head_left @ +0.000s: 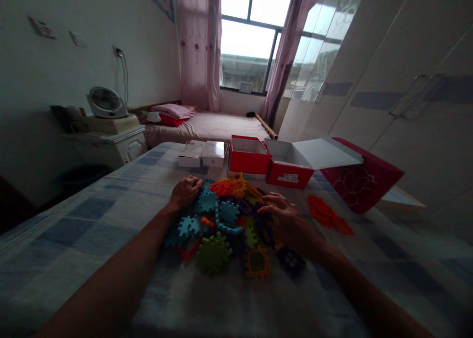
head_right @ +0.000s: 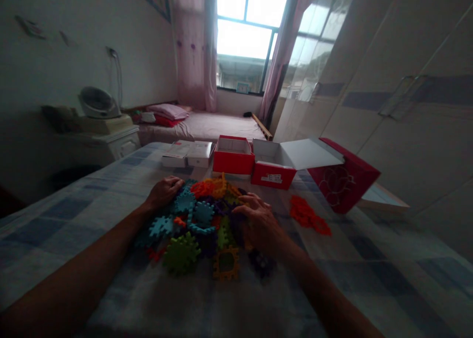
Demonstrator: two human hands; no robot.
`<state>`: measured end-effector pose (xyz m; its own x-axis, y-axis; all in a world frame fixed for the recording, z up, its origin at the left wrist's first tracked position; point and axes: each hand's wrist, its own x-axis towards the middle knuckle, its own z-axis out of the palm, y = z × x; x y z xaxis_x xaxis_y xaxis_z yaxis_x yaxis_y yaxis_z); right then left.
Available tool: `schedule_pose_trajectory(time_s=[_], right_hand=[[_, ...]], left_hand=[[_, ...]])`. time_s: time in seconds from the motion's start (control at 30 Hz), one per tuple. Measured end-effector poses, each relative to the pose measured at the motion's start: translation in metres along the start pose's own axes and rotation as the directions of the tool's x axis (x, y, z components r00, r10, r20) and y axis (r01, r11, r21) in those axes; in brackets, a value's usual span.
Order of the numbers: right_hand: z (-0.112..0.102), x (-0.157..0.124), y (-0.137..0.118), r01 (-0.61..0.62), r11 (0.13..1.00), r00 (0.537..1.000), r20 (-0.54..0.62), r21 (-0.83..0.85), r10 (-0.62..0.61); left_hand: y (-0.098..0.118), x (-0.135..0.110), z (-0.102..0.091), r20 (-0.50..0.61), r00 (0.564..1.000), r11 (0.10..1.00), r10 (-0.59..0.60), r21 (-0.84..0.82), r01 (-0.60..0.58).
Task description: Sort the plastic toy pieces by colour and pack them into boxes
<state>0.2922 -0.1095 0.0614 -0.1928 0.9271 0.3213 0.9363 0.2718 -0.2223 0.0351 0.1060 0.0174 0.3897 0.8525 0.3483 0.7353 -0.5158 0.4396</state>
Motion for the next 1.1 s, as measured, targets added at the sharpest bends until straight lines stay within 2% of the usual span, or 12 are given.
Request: schedule_pose_trajectory(time_s=[0.07, 0.13, 0.3, 0.53, 0.7, 0.83, 0.93, 1.0, 1.1], right_hand=[[0.004, 0.005, -0.011, 0.049, 0.998, 0.998, 0.035, 0.035, -0.05], [0.01, 0.01, -0.021, 0.037, 0.999, 0.998, 0.049, 0.018, -0.038], [0.023, 0.022, -0.04, -0.108, 0.994, 0.994, 0.027, -0.031, 0.109], [0.034, 0.034, -0.053, -0.271, 0.957, 0.962, -0.001, 0.104, 0.273], [0.022, 0.034, -0.041, -0.293, 0.926, 0.947, -0.064, 0.24, 0.316], [-0.005, 0.039, -0.032, -0.321, 0.88, 0.926, -0.08, 0.351, 0.37], [-0.023, 0.054, -0.03, -0.355, 0.824, 0.903, -0.067, 0.442, 0.425], [-0.026, 0.069, -0.029, -0.335, 0.803, 0.897, -0.094, 0.492, 0.432], [-0.015, 0.097, -0.03, -0.307, 0.815, 0.904, -0.115, 0.491, 0.411]], left_hand=[[0.0, 0.0, 0.0, -0.004, 1.0, 1.0, 0.002, 0.005, -0.002], [-0.001, 0.0, 0.0, -0.007, 1.0, 1.0, 0.007, 0.01, -0.007], [-0.001, 0.0, 0.001, -0.012, 1.0, 1.0, 0.016, 0.005, -0.016], [0.003, -0.002, 0.0, -0.017, 1.0, 1.0, 0.016, -0.009, -0.016], [0.009, -0.003, 0.003, -0.021, 0.999, 0.997, 0.042, -0.061, -0.043], [0.011, -0.004, 0.005, -0.034, 0.996, 0.983, 0.085, -0.159, -0.089], [0.012, -0.005, 0.006, -0.031, 0.992, 0.97, 0.123, -0.209, -0.127], [0.014, -0.006, 0.006, -0.032, 0.992, 0.968, 0.125, -0.217, -0.129], [0.014, -0.007, 0.007, -0.019, 0.993, 0.969, 0.117, -0.215, -0.119]])
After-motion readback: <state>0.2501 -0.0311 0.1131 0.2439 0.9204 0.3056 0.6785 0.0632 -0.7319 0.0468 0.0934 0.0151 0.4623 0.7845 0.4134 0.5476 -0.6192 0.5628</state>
